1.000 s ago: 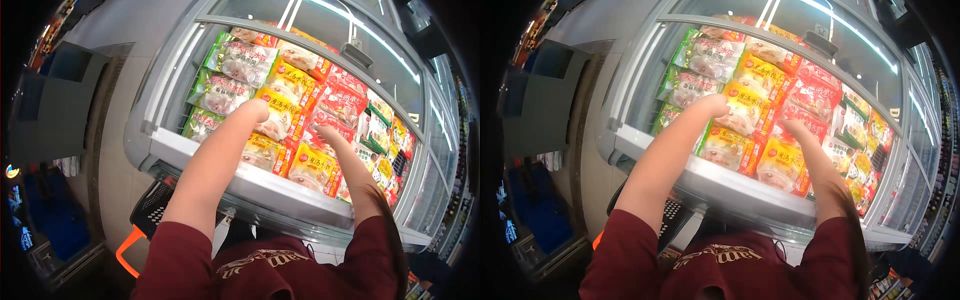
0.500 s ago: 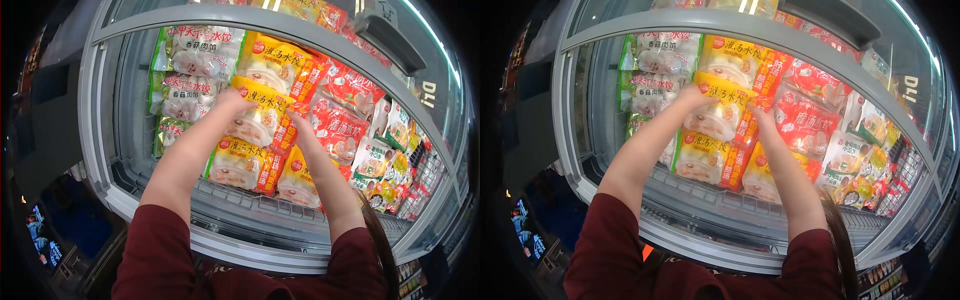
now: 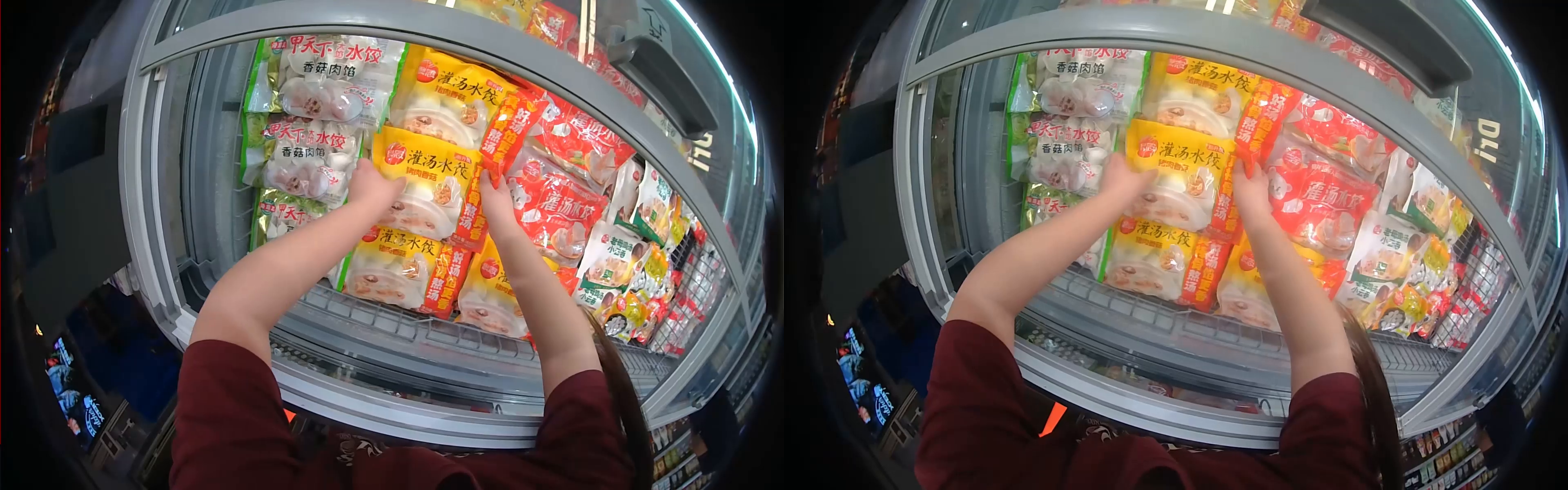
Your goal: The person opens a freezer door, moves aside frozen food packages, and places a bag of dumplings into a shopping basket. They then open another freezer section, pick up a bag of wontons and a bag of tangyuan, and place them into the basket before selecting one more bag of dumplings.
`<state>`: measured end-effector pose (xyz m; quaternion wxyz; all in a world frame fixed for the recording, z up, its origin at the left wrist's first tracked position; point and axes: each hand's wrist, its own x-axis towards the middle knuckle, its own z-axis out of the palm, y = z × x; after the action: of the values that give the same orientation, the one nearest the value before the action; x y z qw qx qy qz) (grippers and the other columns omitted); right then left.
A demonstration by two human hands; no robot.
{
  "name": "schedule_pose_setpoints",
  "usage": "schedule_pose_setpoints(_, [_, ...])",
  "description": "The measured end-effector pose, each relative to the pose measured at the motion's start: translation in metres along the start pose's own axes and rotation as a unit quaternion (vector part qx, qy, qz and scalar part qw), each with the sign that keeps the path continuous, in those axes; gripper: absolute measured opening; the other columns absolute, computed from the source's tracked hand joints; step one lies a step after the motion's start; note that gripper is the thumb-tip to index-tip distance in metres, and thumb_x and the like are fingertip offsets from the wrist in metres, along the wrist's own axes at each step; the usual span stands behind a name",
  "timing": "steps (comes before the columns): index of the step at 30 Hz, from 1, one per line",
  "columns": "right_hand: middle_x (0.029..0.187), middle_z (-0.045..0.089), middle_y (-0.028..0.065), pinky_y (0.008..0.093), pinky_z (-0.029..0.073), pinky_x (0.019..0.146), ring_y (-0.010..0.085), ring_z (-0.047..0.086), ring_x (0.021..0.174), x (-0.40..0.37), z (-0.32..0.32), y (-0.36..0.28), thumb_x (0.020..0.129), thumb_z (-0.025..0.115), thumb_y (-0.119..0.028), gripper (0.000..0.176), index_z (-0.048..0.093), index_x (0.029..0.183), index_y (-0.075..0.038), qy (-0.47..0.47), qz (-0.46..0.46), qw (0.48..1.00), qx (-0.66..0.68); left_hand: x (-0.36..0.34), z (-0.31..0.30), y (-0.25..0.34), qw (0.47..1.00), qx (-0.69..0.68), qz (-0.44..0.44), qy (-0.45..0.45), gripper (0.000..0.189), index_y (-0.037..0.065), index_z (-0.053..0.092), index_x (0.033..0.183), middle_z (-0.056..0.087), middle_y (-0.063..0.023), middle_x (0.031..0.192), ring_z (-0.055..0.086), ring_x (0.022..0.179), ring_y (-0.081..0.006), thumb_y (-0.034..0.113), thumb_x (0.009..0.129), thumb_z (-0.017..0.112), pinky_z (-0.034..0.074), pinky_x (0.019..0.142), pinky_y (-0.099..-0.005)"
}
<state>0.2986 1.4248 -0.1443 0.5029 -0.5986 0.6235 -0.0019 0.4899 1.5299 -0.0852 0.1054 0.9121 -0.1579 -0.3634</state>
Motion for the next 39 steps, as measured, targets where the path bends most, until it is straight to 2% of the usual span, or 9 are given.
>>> schedule_pose_setpoints(8, [0.132,0.029,0.009,0.035,0.035,0.092,0.0221,0.039,0.113,-0.011,-0.01,-0.004,0.081,0.053,-0.038,0.065,0.021,0.132,-0.011,-0.119,0.161,0.896,0.396,0.025,-0.002,0.004,0.991,0.085,0.024,-0.098,0.062,-0.003,0.049,0.104,0.058,-0.0186,0.098,0.057,0.09,-0.0301,0.044,0.067,0.062,0.045,0.077,-0.0356])
schedule_pose_setpoints(12, [0.107,0.053,0.0071,0.0357,0.049,0.072,0.0193,0.055,0.091,-0.002,0.007,0.024,0.082,0.056,-0.031,0.048,0.035,0.12,-0.01,0.042,0.16,0.943,0.288,0.037,-0.008,-0.007,0.983,0.054,0.042,-0.168,0.063,-0.003,0.048,0.108,0.058,-0.0175,0.098,0.058,0.087,-0.0288,0.045,0.069,0.06,0.046,0.076,-0.0351])
schedule_pose_setpoints(14, [0.106,0.053,0.0076,0.037,0.048,0.075,0.021,0.055,0.092,-0.018,-0.017,-0.003,0.081,0.056,-0.034,0.048,0.039,0.118,-0.007,-0.084,0.191,0.898,0.388,0.035,-0.014,-0.005,0.981,0.054,0.029,-0.182,0.061,-0.002,0.048,0.109,0.059,-0.016,0.098,0.06,0.083,-0.0266,0.044,0.072,0.06,0.048,0.071,-0.035])
schedule_pose_setpoints(17, [0.099,0.057,0.0072,0.0384,0.048,0.076,0.0223,0.056,0.089,-0.028,-0.042,-0.011,0.081,0.055,-0.036,0.043,0.046,0.111,-0.006,-0.193,0.237,0.828,0.47,0.001,-0.017,-0.002,0.837,-0.392,-0.133,-0.357,0.055,0.0,0.046,0.112,0.058,-0.0133,0.099,0.06,0.082,-0.0194,0.043,0.079,0.054,0.05,0.066,-0.0309])
schedule_pose_setpoints(29, [0.1,0.058,0.0098,0.0371,0.047,0.08,0.0204,0.058,0.089,-0.063,-0.067,-0.014,0.085,0.05,-0.03,0.034,0.049,0.107,-0.004,-0.201,0.272,0.806,0.486,-0.013,-0.009,-0.009,0.784,-0.412,-0.097,-0.453,0.039,0.008,0.041,0.118,0.055,-0.0089,0.103,0.059,0.085,-0.0185,0.023,0.083,0.053,0.052,0.064,-0.0329])
schedule_pose_setpoints(33, [0.097,0.058,0.0158,0.0353,0.046,0.077,0.0255,0.057,0.089,-0.056,-0.07,-0.015,0.09,0.036,-0.031,0.039,0.045,0.11,0.001,-0.203,0.225,0.893,0.332,-0.015,-0.01,-0.013,0.847,-0.368,-0.005,-0.382,0.031,0.008,0.047,0.111,0.057,-0.0099,0.1,0.059,0.086,-0.0225,0.021,0.083,0.052,0.049,0.072,-0.0352])
schedule_pose_setpoints(35, [0.091,0.058,0.0195,0.0369,0.046,0.075,0.0297,0.058,0.085,-0.044,-0.061,-0.011,0.089,0.035,-0.029,0.039,0.045,0.11,0.002,-0.138,0.118,0.983,-0.013,-0.009,-0.007,-0.015,0.93,-0.208,0.066,-0.294,0.029,0.006,0.051,0.106,0.058,-0.0128,0.099,0.058,0.088,-0.0255,0.025,0.084,0.049,0.046,0.077,-0.0354])
schedule_pose_setpoints(37, [0.082,0.058,0.0245,0.0413,0.045,0.072,0.0366,0.057,0.08,-0.056,-0.063,-0.021,0.087,0.036,-0.03,0.04,0.049,0.105,0.003,-0.138,-0.094,0.927,-0.337,0.001,-0.013,-0.015,0.975,0.069,0.117,-0.176,0.032,0.003,0.055,0.101,0.058,-0.0163,0.097,0.057,0.089,-0.0287,0.028,0.084,0.047,0.042,0.081,-0.0351])
schedule_pose_setpoints(39, [0.083,0.058,0.0239,0.0433,0.045,0.071,0.0364,0.057,0.078,-0.066,-0.062,-0.032,0.086,0.037,-0.029,0.038,0.052,0.1,0.003,-0.123,-0.084,0.921,-0.361,0.006,-0.017,-0.014,0.975,0.082,0.137,-0.152,0.036,0.001,0.057,0.097,0.058,-0.0192,0.096,0.056,0.089,-0.0306,0.032,0.083,0.047,0.042,0.081,-0.0354])
